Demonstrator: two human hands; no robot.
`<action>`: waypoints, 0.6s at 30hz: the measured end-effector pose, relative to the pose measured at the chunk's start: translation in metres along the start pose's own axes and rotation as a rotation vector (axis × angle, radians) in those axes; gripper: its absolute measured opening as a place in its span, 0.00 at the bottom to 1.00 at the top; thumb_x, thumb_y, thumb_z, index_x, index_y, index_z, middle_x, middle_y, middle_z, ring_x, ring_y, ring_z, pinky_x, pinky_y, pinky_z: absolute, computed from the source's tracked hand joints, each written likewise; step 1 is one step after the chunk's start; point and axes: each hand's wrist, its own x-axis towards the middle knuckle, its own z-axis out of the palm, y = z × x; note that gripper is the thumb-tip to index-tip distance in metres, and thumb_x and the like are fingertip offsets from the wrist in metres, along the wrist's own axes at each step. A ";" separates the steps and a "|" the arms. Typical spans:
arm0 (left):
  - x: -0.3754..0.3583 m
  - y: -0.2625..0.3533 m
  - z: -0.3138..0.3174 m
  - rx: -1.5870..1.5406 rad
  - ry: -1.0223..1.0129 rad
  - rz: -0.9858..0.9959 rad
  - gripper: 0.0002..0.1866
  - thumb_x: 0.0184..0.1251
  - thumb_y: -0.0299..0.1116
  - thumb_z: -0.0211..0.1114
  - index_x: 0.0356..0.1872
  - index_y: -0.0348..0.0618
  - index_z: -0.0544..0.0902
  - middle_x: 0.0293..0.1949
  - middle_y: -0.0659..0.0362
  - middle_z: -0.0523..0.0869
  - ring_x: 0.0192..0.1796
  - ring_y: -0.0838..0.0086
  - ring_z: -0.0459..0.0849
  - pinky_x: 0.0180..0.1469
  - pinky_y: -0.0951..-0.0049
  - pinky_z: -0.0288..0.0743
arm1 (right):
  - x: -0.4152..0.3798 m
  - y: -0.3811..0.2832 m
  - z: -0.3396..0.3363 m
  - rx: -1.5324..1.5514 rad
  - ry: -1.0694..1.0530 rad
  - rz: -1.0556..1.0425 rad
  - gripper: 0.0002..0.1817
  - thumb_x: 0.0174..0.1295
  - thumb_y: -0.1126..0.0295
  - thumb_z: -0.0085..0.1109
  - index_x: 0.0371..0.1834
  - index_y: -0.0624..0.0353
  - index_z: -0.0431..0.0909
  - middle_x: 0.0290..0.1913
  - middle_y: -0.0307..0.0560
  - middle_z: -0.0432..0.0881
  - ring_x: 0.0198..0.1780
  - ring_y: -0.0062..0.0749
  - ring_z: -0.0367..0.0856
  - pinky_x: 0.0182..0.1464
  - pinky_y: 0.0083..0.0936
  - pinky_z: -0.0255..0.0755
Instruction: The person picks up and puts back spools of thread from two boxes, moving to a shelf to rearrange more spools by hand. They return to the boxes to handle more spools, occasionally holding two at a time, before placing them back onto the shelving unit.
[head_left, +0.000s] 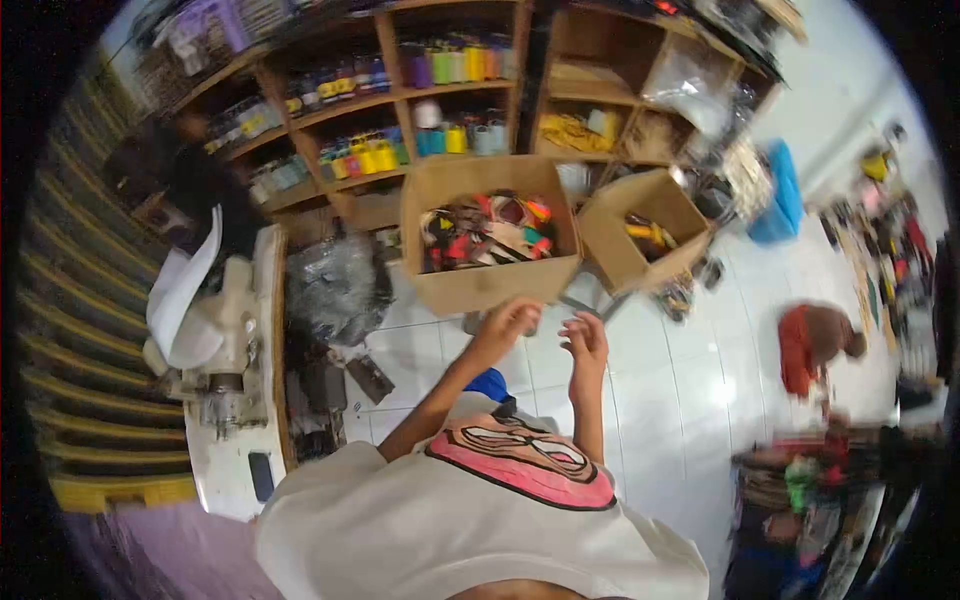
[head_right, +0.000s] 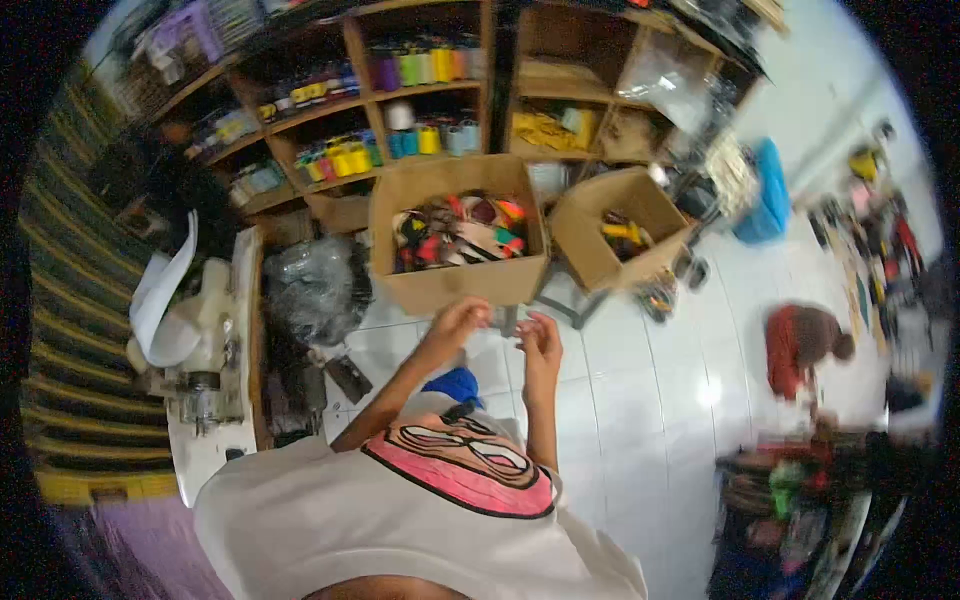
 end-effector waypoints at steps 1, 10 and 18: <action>0.008 0.001 0.009 -0.024 0.020 -0.027 0.14 0.74 0.38 0.55 0.50 0.38 0.78 0.38 0.59 0.83 0.42 0.79 0.80 0.48 0.76 0.74 | -0.003 -0.006 -0.009 -0.019 0.037 0.000 0.16 0.67 0.66 0.57 0.55 0.58 0.73 0.43 0.42 0.81 0.43 0.24 0.78 0.43 0.21 0.71; 0.071 -0.009 0.078 -0.093 -0.110 -0.020 0.12 0.75 0.34 0.53 0.47 0.38 0.79 0.37 0.59 0.84 0.40 0.77 0.80 0.46 0.76 0.73 | 0.018 -0.031 -0.082 -0.032 0.304 0.020 0.13 0.67 0.70 0.54 0.53 0.57 0.75 0.41 0.40 0.81 0.42 0.22 0.78 0.43 0.20 0.71; 0.187 -0.034 0.107 -0.061 -0.188 -0.079 0.13 0.76 0.35 0.53 0.50 0.38 0.78 0.40 0.58 0.82 0.44 0.77 0.79 0.50 0.76 0.72 | 0.108 -0.041 -0.135 -0.111 0.259 0.084 0.13 0.67 0.67 0.58 0.53 0.55 0.75 0.42 0.41 0.81 0.42 0.24 0.78 0.44 0.21 0.71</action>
